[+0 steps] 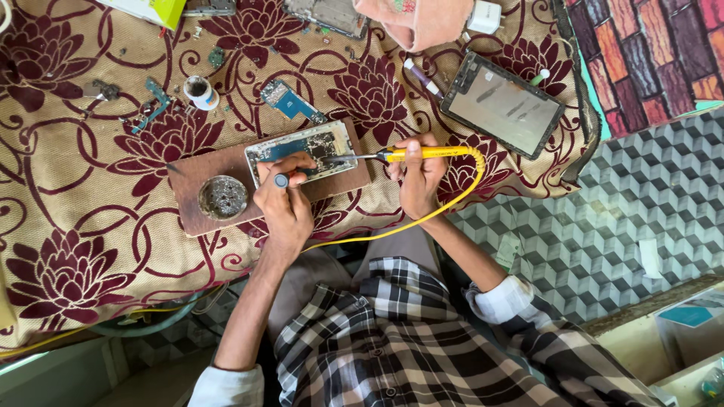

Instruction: The person uses a soldering iron and solder wire to reflow or repair connections on a small circuit board. They repeatedly apply heat and solder to specific points on the board while holding it steady with the other hand.

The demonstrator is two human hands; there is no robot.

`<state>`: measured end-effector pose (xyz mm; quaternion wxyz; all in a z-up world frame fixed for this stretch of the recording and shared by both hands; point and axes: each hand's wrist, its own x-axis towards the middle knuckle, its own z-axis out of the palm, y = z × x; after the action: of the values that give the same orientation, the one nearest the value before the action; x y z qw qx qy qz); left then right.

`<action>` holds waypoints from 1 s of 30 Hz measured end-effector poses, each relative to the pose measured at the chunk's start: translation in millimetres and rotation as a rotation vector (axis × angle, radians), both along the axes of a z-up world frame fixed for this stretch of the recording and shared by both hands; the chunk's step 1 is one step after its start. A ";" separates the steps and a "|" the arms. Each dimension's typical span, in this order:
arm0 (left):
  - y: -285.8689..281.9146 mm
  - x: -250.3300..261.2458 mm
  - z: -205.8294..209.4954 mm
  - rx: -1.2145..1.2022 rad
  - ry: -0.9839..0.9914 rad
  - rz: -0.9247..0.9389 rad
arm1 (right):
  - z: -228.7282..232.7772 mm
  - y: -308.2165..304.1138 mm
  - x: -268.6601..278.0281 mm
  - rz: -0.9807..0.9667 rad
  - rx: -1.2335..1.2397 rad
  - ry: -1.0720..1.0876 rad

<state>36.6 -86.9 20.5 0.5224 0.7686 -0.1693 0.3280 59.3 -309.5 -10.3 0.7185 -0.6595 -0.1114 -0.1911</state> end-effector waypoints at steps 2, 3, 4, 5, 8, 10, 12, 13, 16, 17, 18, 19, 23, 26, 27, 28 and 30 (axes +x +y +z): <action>2.3 -2.6 1.0 -0.014 -0.002 -0.026 | 11.2 2.6 0.9 -0.039 -0.040 0.051; 2.2 -1.8 1.2 -0.025 -0.007 -0.034 | 19.2 4.1 4.1 -0.056 -0.107 0.052; 2.2 -1.0 1.3 -0.036 -0.013 -0.042 | 28.5 5.7 8.3 -0.072 -0.175 0.052; 1.9 -1.3 1.3 -0.035 0.008 -0.036 | 39.0 6.5 11.2 -0.090 -0.244 0.055; 0.9 -1.0 1.4 -0.036 0.033 -0.033 | 73.8 13.3 22.5 -0.012 -0.448 -0.108; 3.5 -1.4 2.0 -0.033 0.008 -0.049 | 94.6 23.6 29.3 0.057 -0.504 -0.146; 4.1 -3.3 2.6 -0.032 0.033 -0.053 | 111.8 31.3 33.5 0.080 -0.566 -0.168; 4.2 -3.3 3.0 -0.032 0.042 -0.052 | 118.5 34.6 36.2 0.068 -0.598 -0.174; 5.2 -3.6 3.3 -0.047 0.040 -0.054 | 127.6 44.6 40.8 -0.005 -0.637 -0.217; 5.6 -4.6 3.1 -0.052 0.034 -0.056 | 127.3 46.6 40.0 -0.039 -0.641 -0.230; 5.7 -5.3 2.8 -0.056 0.027 -0.058 | 125.7 48.5 38.3 -0.045 -0.628 -0.218; 4.6 -3.6 2.4 -0.063 0.015 -0.063 | 124.0 49.1 37.8 -0.055 -0.619 -0.210; 5.6 -4.0 1.7 -0.046 0.063 -0.040 | 115.6 49.3 32.8 -0.126 -0.596 -0.177; 6.2 -2.2 2.7 -0.047 0.044 -0.058 | 114.1 41.6 38.0 -0.079 -0.601 -0.132; 6.4 -3.5 3.1 -0.042 0.054 -0.058 | 113.7 39.0 39.3 -0.019 -0.555 -0.048; 6.4 -4.7 3.7 -0.037 0.063 -0.059 | 113.5 36.5 41.0 0.041 -0.508 0.034; 4.8 -3.9 5.6 -0.062 0.048 -0.049 | 114.5 32.1 45.8 0.103 -0.466 0.129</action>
<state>32.7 -82.0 26.1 0.5577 0.7554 -0.1653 0.3016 105.1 -277.4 104.2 0.5614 -0.8116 -0.1398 -0.0808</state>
